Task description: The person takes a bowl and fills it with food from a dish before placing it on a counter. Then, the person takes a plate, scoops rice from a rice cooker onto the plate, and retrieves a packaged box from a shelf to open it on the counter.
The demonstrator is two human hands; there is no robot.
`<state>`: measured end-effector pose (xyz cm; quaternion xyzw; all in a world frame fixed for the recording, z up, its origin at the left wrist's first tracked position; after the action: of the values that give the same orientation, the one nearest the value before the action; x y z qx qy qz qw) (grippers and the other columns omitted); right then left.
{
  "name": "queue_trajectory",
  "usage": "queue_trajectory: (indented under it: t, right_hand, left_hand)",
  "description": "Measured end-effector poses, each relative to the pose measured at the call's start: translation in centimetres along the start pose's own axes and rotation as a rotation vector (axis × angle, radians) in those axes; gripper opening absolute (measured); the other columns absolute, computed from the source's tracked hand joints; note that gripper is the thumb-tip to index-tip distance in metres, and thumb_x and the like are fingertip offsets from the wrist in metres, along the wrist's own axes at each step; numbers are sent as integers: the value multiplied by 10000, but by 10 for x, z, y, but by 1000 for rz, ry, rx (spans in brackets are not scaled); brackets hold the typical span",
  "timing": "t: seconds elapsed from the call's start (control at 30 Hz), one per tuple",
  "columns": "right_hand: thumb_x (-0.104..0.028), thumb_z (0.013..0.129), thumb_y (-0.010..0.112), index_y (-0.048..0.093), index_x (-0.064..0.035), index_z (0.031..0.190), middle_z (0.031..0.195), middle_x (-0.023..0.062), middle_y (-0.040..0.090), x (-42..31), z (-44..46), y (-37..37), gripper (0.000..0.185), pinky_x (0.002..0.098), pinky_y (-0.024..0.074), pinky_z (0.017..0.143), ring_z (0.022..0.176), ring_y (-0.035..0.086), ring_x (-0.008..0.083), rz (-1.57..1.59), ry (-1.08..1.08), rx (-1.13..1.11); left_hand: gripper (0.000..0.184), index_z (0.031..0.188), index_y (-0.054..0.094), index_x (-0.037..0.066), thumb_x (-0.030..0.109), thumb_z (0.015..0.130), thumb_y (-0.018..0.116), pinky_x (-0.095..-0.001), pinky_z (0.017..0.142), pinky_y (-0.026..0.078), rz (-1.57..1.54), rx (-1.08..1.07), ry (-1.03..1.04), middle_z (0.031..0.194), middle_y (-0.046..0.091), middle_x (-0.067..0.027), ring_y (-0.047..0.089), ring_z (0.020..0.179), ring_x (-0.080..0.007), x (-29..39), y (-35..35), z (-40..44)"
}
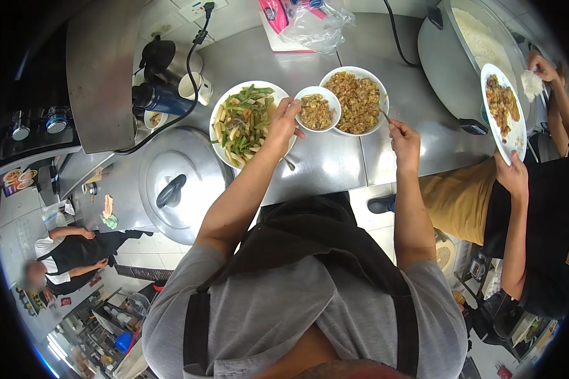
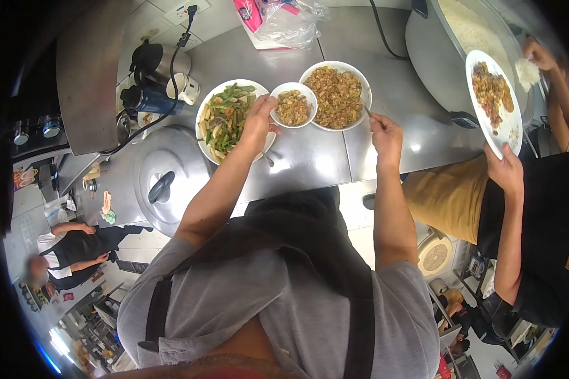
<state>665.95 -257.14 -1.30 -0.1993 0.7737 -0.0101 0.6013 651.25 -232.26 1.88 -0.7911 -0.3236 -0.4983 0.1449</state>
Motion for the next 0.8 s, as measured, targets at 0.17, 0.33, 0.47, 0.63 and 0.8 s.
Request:
queue_trajectory:
  t: [0.17, 0.33, 0.47, 0.63, 0.8]
  right_hand:
    - [-104, 835, 608, 673, -14, 1005, 627, -26, 545, -39, -30, -16, 203, 185, 295, 425, 481, 399, 21, 10, -9, -30]
    - [-76, 839, 612, 662, 16, 1003, 679, 23, 576, -45, -56, -4, 195, 211, 419, 566, 602, 507, 83, -91, -304, -141]
    - [-44, 833, 603, 657, 14, 1009, 705, 63, 589, -47, -61, -3, 193, 238, 437, 637, 656, 534, 102, -145, -318, -131]
    - [-11, 826, 592, 656, -5, 959, 698, 112, 552, -64, -73, -12, 148, 303, 452, 586, 620, 554, 207, -401, -692, -90]
    - [9, 820, 586, 647, -14, 919, 738, 129, 544, -64, -56, -17, 118, 353, 459, 582, 625, 561, 281, -423, -850, -1]
  left_hand:
    - [481, 1219, 465, 14, 358, 887, 510, -266, 483, 462, 39, -31, 7, 1060, 534, -100, 485, 632, -104, 4, 16, 7]
    - [440, 1189, 484, 39, 363, 891, 505, -255, 470, 444, -1, -134, 2, 999, 546, -70, 484, 603, -104, 6, 38, 8]
    - [442, 1201, 476, 42, 360, 896, 502, -255, 472, 445, -21, -135, 7, 1016, 547, -67, 498, 623, -106, 2, 42, 7]
    - [435, 1206, 470, 42, 351, 901, 498, -255, 475, 448, -76, -136, 59, 1033, 547, -70, 529, 682, -112, 1, 43, -1]
    - [452, 1219, 460, 31, 345, 897, 504, -262, 478, 454, -54, -74, 55, 1044, 547, -82, 540, 667, -126, -7, 36, -7]
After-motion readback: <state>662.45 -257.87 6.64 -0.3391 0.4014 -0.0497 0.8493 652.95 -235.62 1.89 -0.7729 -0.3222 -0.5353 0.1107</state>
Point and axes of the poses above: each hand's wrist, its own z-axis towards the middle knuckle, its own y-axis out of the palm, x = y × z, the point moved 1 cm from there along z, towards the middle knuckle
